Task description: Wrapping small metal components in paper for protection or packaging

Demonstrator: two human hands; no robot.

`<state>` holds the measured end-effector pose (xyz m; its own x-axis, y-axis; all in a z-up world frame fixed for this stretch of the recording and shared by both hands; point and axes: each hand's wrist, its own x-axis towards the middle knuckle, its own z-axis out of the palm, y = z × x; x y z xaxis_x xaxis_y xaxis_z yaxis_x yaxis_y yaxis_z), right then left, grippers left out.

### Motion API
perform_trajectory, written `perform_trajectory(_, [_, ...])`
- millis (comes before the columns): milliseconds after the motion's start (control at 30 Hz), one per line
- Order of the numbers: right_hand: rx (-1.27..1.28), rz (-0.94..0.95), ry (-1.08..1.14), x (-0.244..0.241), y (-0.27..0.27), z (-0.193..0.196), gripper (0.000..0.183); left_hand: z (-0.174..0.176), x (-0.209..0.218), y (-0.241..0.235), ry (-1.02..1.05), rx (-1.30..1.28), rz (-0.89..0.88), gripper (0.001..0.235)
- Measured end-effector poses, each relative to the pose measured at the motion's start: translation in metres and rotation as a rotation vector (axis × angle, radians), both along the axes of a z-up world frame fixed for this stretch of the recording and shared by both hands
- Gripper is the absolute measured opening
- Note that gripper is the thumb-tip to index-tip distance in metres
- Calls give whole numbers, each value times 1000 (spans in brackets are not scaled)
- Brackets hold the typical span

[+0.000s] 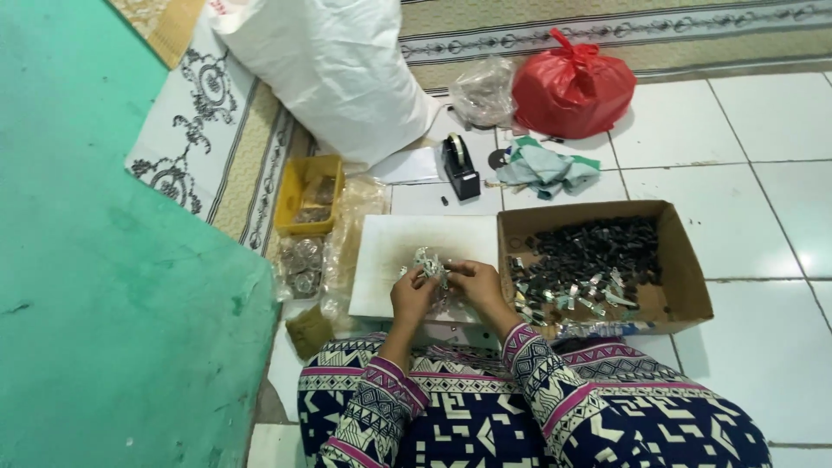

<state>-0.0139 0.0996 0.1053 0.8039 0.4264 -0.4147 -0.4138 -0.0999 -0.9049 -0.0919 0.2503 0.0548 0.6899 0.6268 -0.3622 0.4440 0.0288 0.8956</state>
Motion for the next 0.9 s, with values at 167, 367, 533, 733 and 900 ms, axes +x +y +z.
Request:
perform_trajectory(167, [-292,118,-292,1,13,0,32,26,-7,9,-53,-87,64,45])
perform_trajectory(367, [-236,83,-350,16,-22,-9,32,77,-21,-2,-13,178,33,39])
perform_trajectory(533, [-335,84,-422,49,-80,-19,33,101,-22,-14,52,496,45,38])
perform_trajectory(733, [-563,-60,-452,90,-194,-19,31,77,4,-37,-133,558,-14,23])
perform_trajectory(900, [-708,-209,-415,111,-276,-58,31,38,48,-90,-249,455,-235,17])
